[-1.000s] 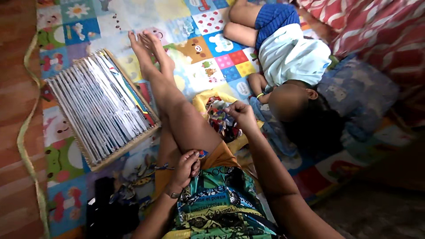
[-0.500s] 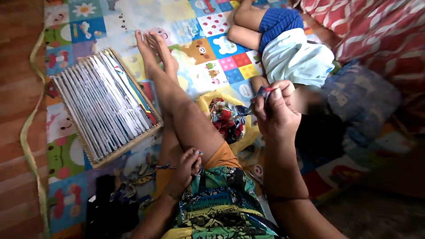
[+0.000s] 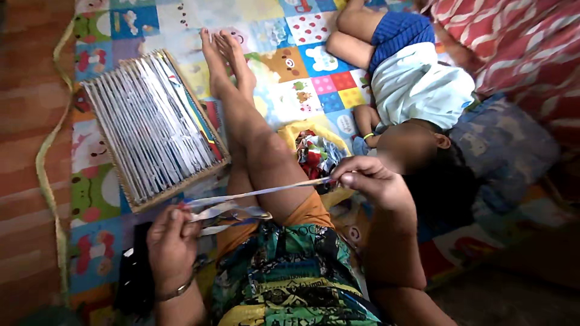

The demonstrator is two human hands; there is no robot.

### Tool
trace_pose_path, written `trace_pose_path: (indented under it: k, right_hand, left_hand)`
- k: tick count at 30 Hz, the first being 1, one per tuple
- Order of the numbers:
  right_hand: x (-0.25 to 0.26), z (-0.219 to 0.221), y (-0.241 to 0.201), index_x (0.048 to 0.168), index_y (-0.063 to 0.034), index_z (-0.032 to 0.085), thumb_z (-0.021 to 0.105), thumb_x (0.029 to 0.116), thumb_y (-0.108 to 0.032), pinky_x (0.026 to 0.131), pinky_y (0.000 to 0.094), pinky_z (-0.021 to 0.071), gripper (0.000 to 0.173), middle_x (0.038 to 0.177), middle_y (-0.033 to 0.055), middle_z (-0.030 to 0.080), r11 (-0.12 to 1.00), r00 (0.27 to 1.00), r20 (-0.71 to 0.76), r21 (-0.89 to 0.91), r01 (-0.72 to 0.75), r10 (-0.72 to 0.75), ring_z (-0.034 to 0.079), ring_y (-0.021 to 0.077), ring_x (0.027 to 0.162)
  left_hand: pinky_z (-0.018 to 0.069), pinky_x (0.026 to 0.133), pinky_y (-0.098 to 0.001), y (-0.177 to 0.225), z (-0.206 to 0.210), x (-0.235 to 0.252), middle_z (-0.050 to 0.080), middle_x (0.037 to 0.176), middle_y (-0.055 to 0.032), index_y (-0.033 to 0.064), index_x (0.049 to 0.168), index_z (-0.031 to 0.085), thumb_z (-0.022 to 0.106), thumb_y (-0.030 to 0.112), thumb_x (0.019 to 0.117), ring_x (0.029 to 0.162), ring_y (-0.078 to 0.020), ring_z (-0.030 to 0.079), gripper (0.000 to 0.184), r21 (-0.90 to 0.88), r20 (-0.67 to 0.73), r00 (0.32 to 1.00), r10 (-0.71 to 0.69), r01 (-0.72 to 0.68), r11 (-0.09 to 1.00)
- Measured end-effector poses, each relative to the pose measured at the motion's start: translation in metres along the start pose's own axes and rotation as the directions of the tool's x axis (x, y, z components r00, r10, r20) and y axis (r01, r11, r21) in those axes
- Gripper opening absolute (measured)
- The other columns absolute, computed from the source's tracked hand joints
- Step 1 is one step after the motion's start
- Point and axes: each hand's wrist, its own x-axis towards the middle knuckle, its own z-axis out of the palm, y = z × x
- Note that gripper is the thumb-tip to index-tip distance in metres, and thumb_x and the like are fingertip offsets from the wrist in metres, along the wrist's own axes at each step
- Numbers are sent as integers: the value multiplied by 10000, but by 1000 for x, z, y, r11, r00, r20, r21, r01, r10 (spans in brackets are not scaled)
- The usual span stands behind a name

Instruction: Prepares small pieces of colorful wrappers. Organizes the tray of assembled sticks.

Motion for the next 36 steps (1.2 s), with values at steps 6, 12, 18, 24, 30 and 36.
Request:
trace_pose_path:
  k: [6, 12, 18, 24, 30, 36]
  right_hand:
    - [-14, -6, 7, 1079, -142, 766, 593, 1037, -235, 577, 139, 493, 200, 796, -57, 707, 979, 997, -70, 200, 40, -27, 575, -33, 604]
    - [-18, -8, -8, 1097, -206, 756, 687, 946, -223, 647, 203, 546, 167, 856, -73, 721, 871, 881, -410, 312, 378, -236, 639, 24, 695]
    - [-11, 12, -17, 1146, -221, 775, 643, 1008, -223, 860, 249, 587, 191, 1054, -78, 754, 964, 964, -48, 36, 263, -261, 699, 51, 946]
    - [13, 84, 19, 1003, -182, 797, 668, 973, -235, 876, 211, 518, 144, 1041, -57, 663, 993, 995, 12, 67, 97, -98, 596, 28, 1000]
    - [24, 137, 25, 1052, -29, 735, 637, 938, -2, 754, 220, 586, 152, 925, -37, 733, 946, 997, -55, 322, -38, 59, 677, 22, 818]
    - [23, 142, 24, 960, -94, 630, 697, 910, -6, 634, 175, 557, 122, 798, -76, 693, 930, 991, -37, 351, -110, 131, 649, -3, 682]
  left_hand:
    - [428, 505, -98, 0, -20, -2, 670, 786, 175, 236, 978, 711, 459, 194, 1075, 557, 72, 513, 273, 93, -61, 998, 30, -24, 995]
    - [451, 554, -132, -4, -6, 6, 708, 892, 90, 82, 1264, 662, 425, 167, 1082, 600, 43, 532, 310, 298, 69, 998, -10, -11, 954]
    - [599, 767, -260, -5, 13, 2, 754, 990, 5, 139, 1489, 468, 448, 115, 1067, 823, -84, 707, 423, 174, 230, 971, 60, -102, 979]
    - [571, 749, -228, -5, 42, -9, 741, 1036, -12, 112, 1543, 369, 456, 95, 1064, 821, -64, 680, 488, 122, 306, 941, 147, -191, 974]
    - [534, 778, -196, -5, 63, -19, 679, 1048, 1, 4, 1328, 601, 560, 256, 1055, 863, 1, 614, 374, 165, 359, 927, 103, -172, 971]
    - [595, 876, -235, -9, 76, -25, 720, 1135, -85, -87, 1206, 663, 730, 121, 940, 984, -49, 689, 344, 174, 330, 931, 158, -224, 959]
